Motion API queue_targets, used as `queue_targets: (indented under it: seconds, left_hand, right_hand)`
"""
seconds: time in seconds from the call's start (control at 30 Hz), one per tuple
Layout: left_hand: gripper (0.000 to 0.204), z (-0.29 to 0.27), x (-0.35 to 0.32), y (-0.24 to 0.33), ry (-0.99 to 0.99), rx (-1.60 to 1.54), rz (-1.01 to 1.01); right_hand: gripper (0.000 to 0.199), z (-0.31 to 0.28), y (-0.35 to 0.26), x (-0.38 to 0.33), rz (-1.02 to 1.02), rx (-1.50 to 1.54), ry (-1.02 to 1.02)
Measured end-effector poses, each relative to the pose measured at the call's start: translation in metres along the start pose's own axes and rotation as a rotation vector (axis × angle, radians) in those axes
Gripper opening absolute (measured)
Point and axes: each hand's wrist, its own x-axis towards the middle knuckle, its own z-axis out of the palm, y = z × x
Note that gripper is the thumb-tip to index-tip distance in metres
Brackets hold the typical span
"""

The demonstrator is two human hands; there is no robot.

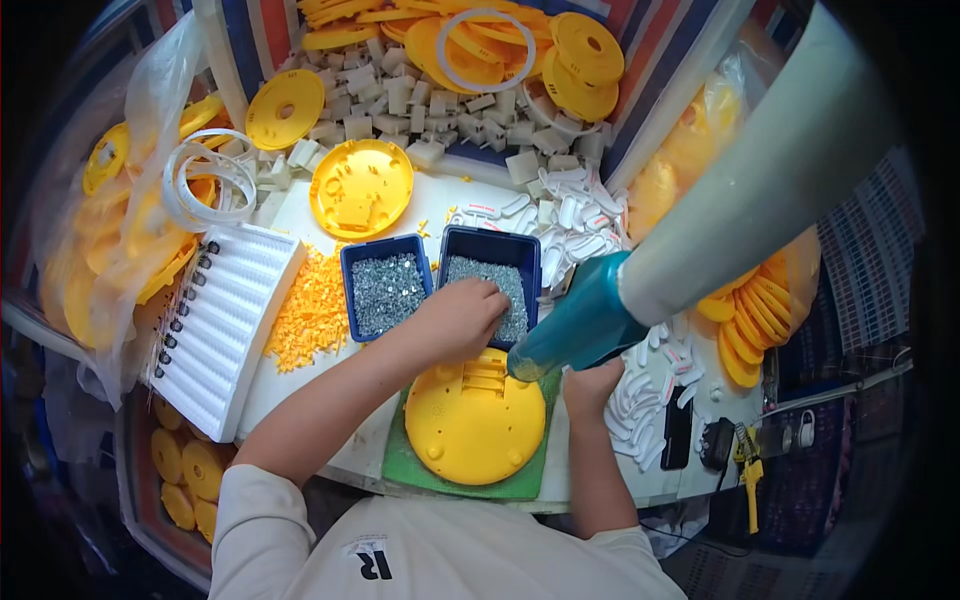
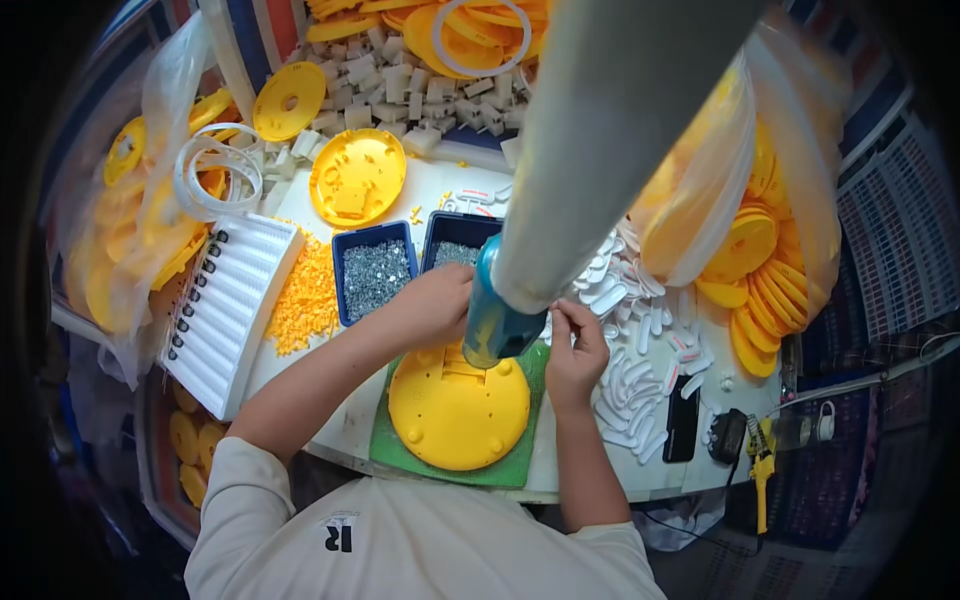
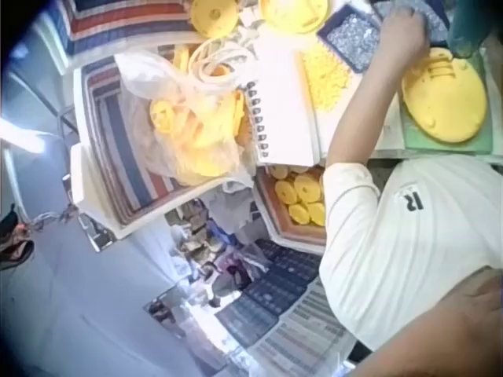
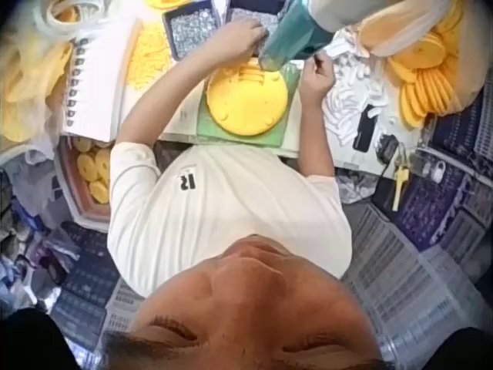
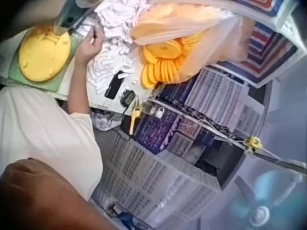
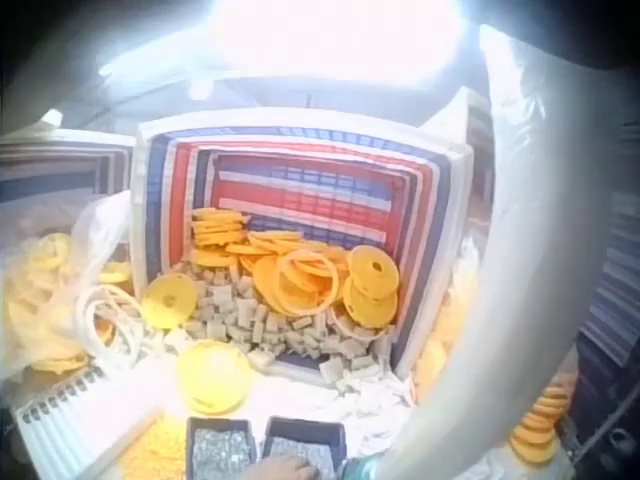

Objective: Assembling small metal pins into yellow plastic toy components using a pneumatic tool and a soldering iron.

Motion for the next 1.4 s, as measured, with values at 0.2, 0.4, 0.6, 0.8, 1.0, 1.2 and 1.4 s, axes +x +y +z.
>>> queue_targets:
  seconds: [0.2, 0.4, 0.6, 0.8, 1.0, 1.2, 1.4]
  left_hand:
    - [0.039, 0.008, 0.027, -0.005, 0.07, -0.205, 0.083]
    - [0.024, 0.015, 0.029, 0.001, 0.131, -0.212, 0.039]
    - [0.015, -0.003, 0.018, 0.021, 0.074, 0.017, 0.114]
    - [0.02, -0.031, 0.008, 0.01, 0.093, 0.134, -0.018]
    - [0.032, -0.031, 0.006, -0.037, 0.022, 0.514, 0.127]
    - [0.047, -0.028, 0.054, -0.003, -0.159, 0.551, 0.058]
    - [0.02, -0.005, 0.074, 0.003, -0.082, 0.339, -0.058]
  right_hand:
    - [0.011, 0.002, -0.003, -0.009, 0.006, -0.007, 0.102]
    - [0.012, -0.004, -0.018, -0.002, -0.086, -0.124, 0.039]
    - [0.01, -0.005, -0.027, 0.003, -0.131, -0.141, 0.009]
    - [0.013, -0.008, -0.028, 0.005, -0.16, -0.162, 0.027]
    - [0.016, -0.004, -0.028, -0.001, -0.124, -0.131, -0.029]
    - [0.019, -0.007, -0.026, 0.001, -0.158, -0.142, -0.043]
    - [0.021, -0.008, -0.026, 0.002, -0.16, -0.116, -0.057]
